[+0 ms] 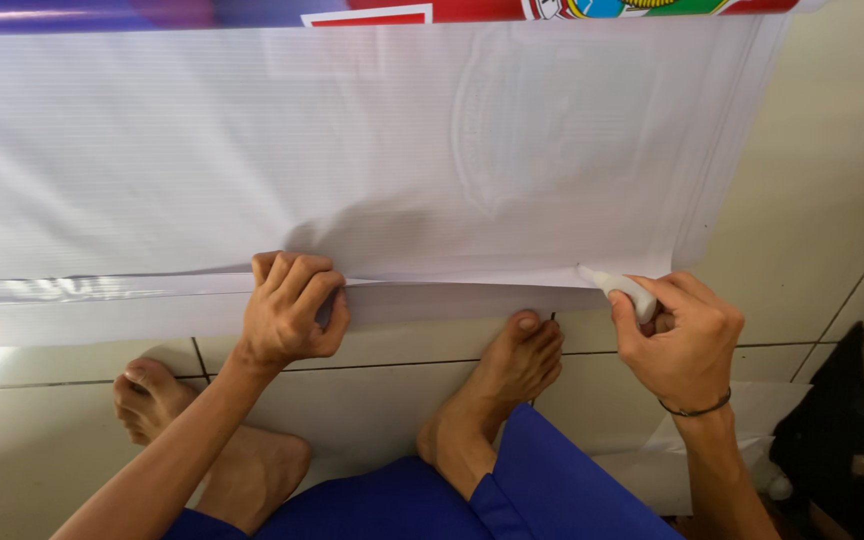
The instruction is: The person is sitting on the floor, applying glue from a white bottle to the edge of a large white banner and pressing it down to adhere it to the surface. The banner features a cartoon character and a logo.
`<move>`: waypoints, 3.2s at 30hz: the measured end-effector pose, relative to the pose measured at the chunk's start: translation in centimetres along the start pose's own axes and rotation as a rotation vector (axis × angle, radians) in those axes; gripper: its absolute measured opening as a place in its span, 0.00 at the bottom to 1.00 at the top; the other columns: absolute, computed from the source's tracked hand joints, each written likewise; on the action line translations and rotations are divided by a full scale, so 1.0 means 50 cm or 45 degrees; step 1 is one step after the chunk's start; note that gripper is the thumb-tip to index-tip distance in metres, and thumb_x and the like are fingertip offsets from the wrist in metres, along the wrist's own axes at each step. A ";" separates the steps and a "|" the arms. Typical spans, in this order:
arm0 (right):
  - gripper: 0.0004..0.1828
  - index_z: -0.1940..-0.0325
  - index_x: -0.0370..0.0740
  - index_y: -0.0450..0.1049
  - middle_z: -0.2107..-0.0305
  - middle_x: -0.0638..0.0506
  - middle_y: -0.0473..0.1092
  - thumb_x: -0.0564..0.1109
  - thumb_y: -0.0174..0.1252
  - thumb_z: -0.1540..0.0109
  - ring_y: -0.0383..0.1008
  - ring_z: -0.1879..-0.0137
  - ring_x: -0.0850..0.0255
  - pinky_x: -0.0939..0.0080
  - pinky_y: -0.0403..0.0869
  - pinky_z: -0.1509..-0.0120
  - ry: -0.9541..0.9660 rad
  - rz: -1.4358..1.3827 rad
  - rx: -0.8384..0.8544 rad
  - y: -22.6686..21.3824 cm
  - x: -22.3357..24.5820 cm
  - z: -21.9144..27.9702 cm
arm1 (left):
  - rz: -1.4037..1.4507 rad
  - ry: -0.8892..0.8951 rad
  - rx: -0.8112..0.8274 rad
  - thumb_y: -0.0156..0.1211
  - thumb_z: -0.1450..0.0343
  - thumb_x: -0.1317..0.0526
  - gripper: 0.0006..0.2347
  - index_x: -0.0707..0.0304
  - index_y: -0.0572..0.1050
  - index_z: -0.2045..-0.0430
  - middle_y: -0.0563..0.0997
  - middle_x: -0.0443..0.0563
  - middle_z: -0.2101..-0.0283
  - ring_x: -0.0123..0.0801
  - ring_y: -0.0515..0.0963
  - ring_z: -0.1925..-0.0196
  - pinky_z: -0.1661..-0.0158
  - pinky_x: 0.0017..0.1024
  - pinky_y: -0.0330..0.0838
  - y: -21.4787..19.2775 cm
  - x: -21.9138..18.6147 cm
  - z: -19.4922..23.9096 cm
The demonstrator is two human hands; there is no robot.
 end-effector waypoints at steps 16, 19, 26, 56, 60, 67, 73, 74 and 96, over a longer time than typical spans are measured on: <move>0.05 0.60 0.37 0.85 0.79 0.52 0.67 0.38 0.70 0.40 0.60 0.76 0.64 0.64 0.59 0.72 0.157 0.311 -0.102 -0.089 -0.108 0.013 | -0.077 -0.071 0.165 0.60 0.36 0.66 0.05 0.60 0.72 0.71 0.76 0.47 0.64 0.38 0.68 0.69 0.60 0.39 0.56 0.016 0.004 0.002; 0.04 0.61 0.36 0.85 0.78 0.50 0.69 0.37 0.70 0.40 0.61 0.75 0.64 0.64 0.59 0.72 0.181 0.313 -0.122 -0.098 -0.122 0.017 | -0.086 -0.079 0.167 0.60 0.36 0.65 0.05 0.59 0.73 0.71 0.76 0.47 0.64 0.38 0.68 0.69 0.60 0.39 0.56 0.018 0.005 0.003; 0.05 0.60 0.36 0.84 0.75 0.49 0.72 0.39 0.68 0.39 0.64 0.73 0.64 0.63 0.63 0.69 0.302 0.261 -0.165 -0.105 -0.159 0.036 | -0.130 -0.084 0.177 0.60 0.37 0.65 0.06 0.59 0.73 0.70 0.76 0.46 0.63 0.39 0.69 0.67 0.60 0.40 0.56 0.021 0.007 0.008; 0.10 0.52 0.36 0.76 0.67 0.51 0.72 0.41 0.64 0.36 0.61 0.73 0.69 0.75 0.58 0.75 0.830 -0.775 -0.413 -0.078 -0.407 0.130 | -0.139 -0.069 0.185 0.60 0.37 0.65 0.07 0.58 0.73 0.68 0.76 0.45 0.63 0.38 0.69 0.66 0.61 0.39 0.57 0.019 0.000 -0.002; 0.17 0.44 0.39 0.74 0.59 0.53 0.73 0.45 0.62 0.35 0.69 0.66 0.67 0.74 0.63 0.76 0.809 -0.981 -0.387 -0.070 -0.452 0.117 | -0.243 -0.058 0.230 0.58 0.35 0.62 0.11 0.58 0.74 0.60 0.76 0.46 0.59 0.37 0.70 0.65 0.57 0.38 0.58 0.032 -0.002 0.009; 0.09 0.45 0.23 0.71 0.56 0.39 0.70 0.29 0.60 0.29 0.74 0.50 0.50 0.52 0.78 0.44 0.197 -0.360 -0.669 -0.111 -0.433 0.112 | -0.322 -0.168 0.169 0.52 0.28 0.65 0.10 0.61 0.73 0.54 0.78 0.50 0.52 0.38 0.70 0.63 0.57 0.36 0.55 0.000 -0.001 -0.022; 0.15 0.43 0.15 0.68 0.54 0.27 0.70 0.19 0.61 0.32 0.75 0.51 0.40 0.45 0.80 0.48 0.026 -0.191 -0.767 -0.085 -0.370 0.111 | -0.394 -0.311 0.258 0.54 0.27 0.62 0.12 0.56 0.70 0.49 0.74 0.52 0.42 0.43 0.72 0.52 0.53 0.39 0.59 0.006 0.023 -0.001; 0.18 0.39 0.15 0.67 0.54 0.25 0.71 0.19 0.62 0.32 0.75 0.52 0.40 0.44 0.81 0.49 0.058 -0.190 -0.794 -0.086 -0.353 0.111 | -0.439 -0.315 0.314 0.55 0.27 0.59 0.15 0.53 0.68 0.45 0.71 0.53 0.37 0.45 0.75 0.45 0.50 0.40 0.63 0.012 0.027 0.008; 0.43 0.20 0.31 0.48 0.23 0.38 0.46 0.67 0.31 0.28 0.42 0.16 0.48 0.50 0.38 0.14 -1.487 0.108 0.530 0.452 0.427 0.114 | -0.309 -0.346 0.016 0.41 0.23 0.58 0.16 0.70 0.68 0.45 0.69 0.66 0.31 0.60 0.67 0.29 0.32 0.51 0.55 -0.110 0.140 0.006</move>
Point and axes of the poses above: each hand's wrist, its own z-axis away from the middle knuckle, its own y-axis out of the palm, x = y × z, the point moved 10 cm from there along -z, towards the middle knuckle
